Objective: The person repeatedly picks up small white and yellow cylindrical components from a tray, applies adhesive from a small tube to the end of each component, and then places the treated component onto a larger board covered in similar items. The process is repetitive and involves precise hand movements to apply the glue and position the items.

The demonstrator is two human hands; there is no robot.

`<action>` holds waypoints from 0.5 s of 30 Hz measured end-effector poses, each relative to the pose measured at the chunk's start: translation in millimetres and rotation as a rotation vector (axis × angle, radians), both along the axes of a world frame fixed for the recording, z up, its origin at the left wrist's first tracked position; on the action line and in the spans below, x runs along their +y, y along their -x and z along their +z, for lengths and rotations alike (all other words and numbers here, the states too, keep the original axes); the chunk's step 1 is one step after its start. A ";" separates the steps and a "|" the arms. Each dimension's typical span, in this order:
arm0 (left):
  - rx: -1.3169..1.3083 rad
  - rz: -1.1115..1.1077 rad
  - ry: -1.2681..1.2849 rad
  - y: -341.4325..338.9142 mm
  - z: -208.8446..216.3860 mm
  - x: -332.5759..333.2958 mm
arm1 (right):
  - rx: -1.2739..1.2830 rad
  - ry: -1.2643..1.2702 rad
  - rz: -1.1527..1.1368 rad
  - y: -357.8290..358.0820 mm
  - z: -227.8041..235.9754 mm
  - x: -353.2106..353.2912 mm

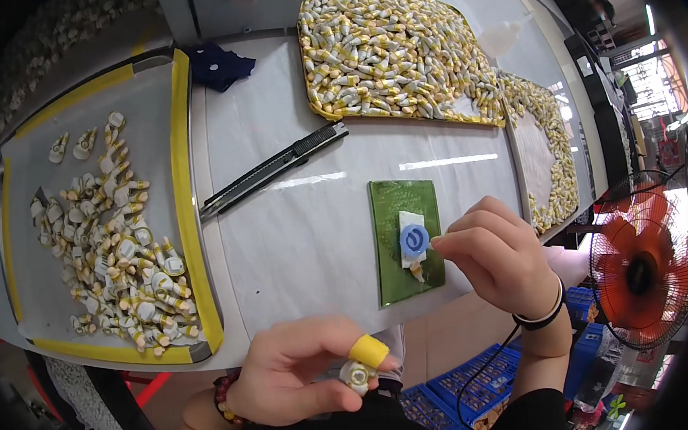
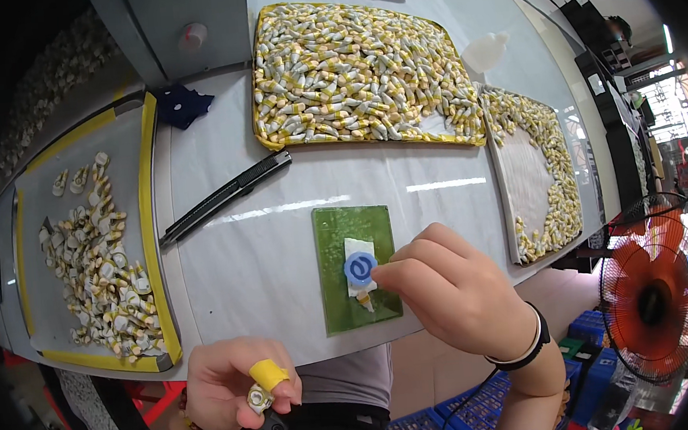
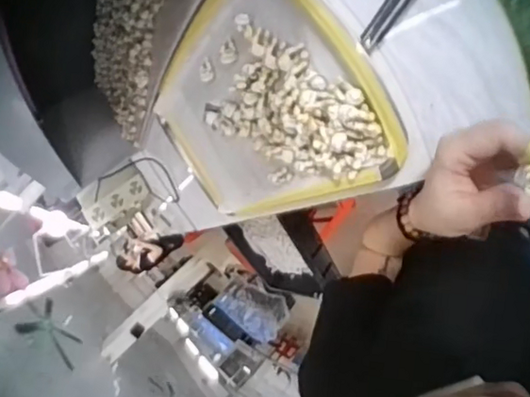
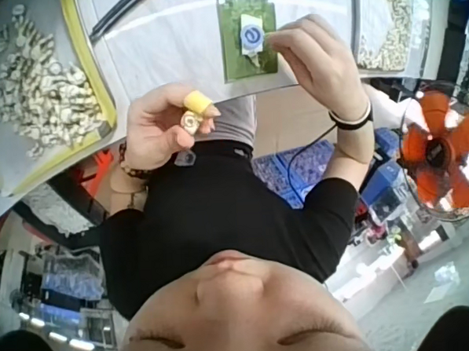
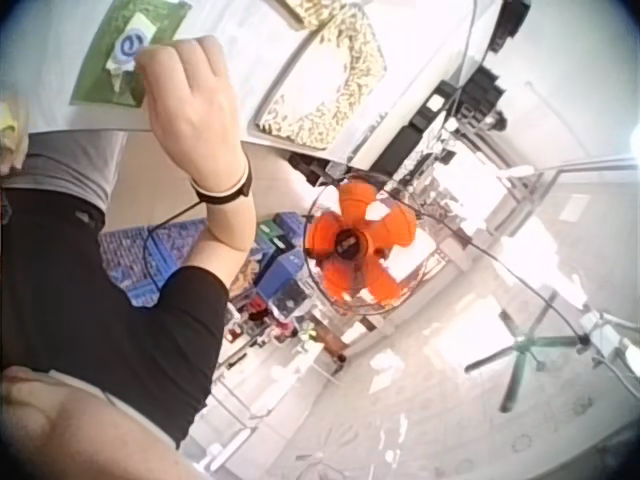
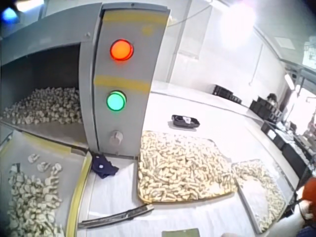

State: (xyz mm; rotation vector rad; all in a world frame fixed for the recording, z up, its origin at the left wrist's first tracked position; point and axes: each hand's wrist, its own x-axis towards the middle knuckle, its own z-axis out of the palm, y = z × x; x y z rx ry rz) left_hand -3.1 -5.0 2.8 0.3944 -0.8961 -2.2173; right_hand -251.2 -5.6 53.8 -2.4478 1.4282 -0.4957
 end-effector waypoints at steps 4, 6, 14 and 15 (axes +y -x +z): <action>-0.084 0.010 -0.133 3.1 10.9 1.6 | 0.040 0.014 -0.001 -2.4 -3.8 -0.6; -0.101 -0.004 -0.237 4.7 18.3 0.5 | 0.059 0.009 -0.003 -4.0 -4.1 0.1; 0.056 -0.092 -0.246 7.1 2.3 1.6 | 0.158 0.032 0.041 -7.5 -2.3 -0.1; -0.030 -0.048 -0.211 8.3 2.1 2.6 | 0.127 0.040 0.041 -8.2 -1.1 -0.1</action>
